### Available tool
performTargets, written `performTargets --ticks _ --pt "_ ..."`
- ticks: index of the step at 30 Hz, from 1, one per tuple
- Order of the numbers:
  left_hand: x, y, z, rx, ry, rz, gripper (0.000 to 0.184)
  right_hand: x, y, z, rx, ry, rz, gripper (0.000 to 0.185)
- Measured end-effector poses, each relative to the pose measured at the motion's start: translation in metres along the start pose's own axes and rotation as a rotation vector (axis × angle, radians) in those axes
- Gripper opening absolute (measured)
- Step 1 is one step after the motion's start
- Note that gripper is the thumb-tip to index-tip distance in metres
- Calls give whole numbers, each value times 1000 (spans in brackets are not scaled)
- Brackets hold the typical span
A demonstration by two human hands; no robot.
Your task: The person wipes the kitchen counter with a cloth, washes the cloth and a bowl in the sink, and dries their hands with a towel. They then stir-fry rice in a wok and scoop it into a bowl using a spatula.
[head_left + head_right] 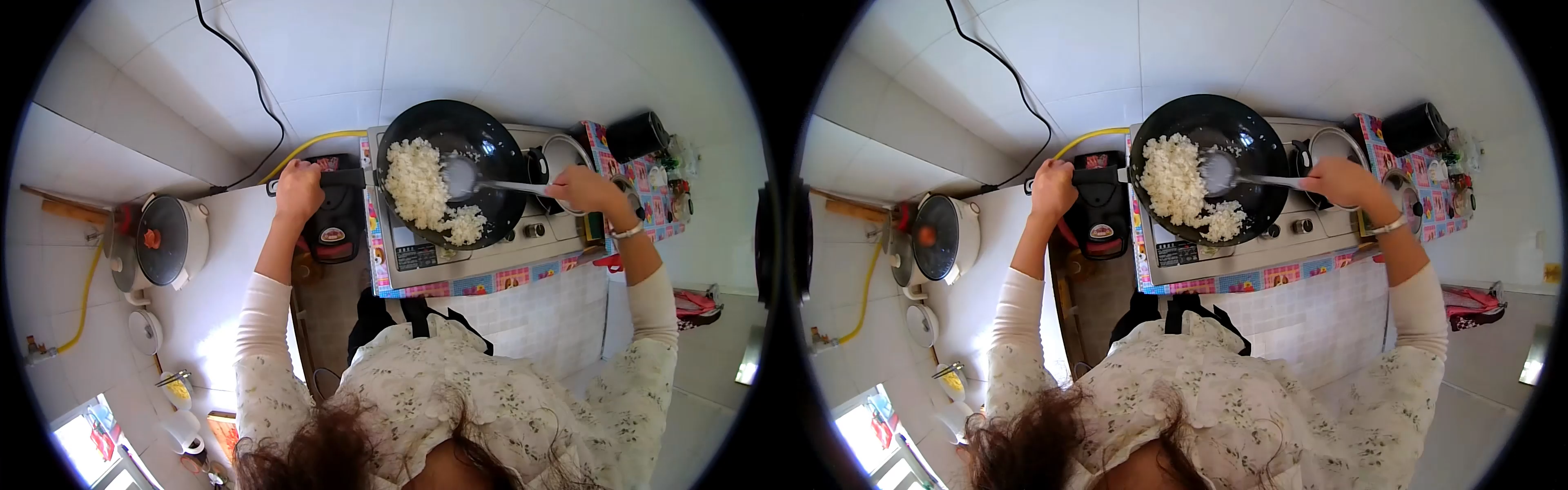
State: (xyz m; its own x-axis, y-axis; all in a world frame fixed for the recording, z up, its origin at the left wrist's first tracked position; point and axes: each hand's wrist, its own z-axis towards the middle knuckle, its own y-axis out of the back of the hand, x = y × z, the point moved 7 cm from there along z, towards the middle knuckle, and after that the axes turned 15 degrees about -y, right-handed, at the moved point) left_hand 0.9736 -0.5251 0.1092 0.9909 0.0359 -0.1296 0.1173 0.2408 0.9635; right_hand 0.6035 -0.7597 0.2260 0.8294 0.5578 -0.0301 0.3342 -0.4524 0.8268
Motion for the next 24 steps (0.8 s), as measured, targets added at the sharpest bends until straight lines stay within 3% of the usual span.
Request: performTargets --ticks 1,5,8,11,14,17,20,24 --pt "-1 1 0 0 -3 6 10 8 12 -9 -65 90 -102 42" --pt "-6 6 2 -26 -4 18 10 -4 29 -35 187 -336 -154 38" --pt "-1 2 2 -46 -9 -10 9 22 9 -9 -5 -22 -78 38" --pt "1 3 1 -38 -14 -18 9 12 12 -8 -47 7 -120 35" --pt "0 -1 2 -38 -4 -20 9 2 26 -27 104 -193 -188 35" --pt "1 2 2 -31 12 -13 10 20 20 -14 -142 161 -307 35" --pt "1 -1 4 -10 1 21 12 41 20 -19 82 -48 -196 36" --pt "-2 4 1 -63 -11 24 11 6 18 -36 189 -346 -166 44"
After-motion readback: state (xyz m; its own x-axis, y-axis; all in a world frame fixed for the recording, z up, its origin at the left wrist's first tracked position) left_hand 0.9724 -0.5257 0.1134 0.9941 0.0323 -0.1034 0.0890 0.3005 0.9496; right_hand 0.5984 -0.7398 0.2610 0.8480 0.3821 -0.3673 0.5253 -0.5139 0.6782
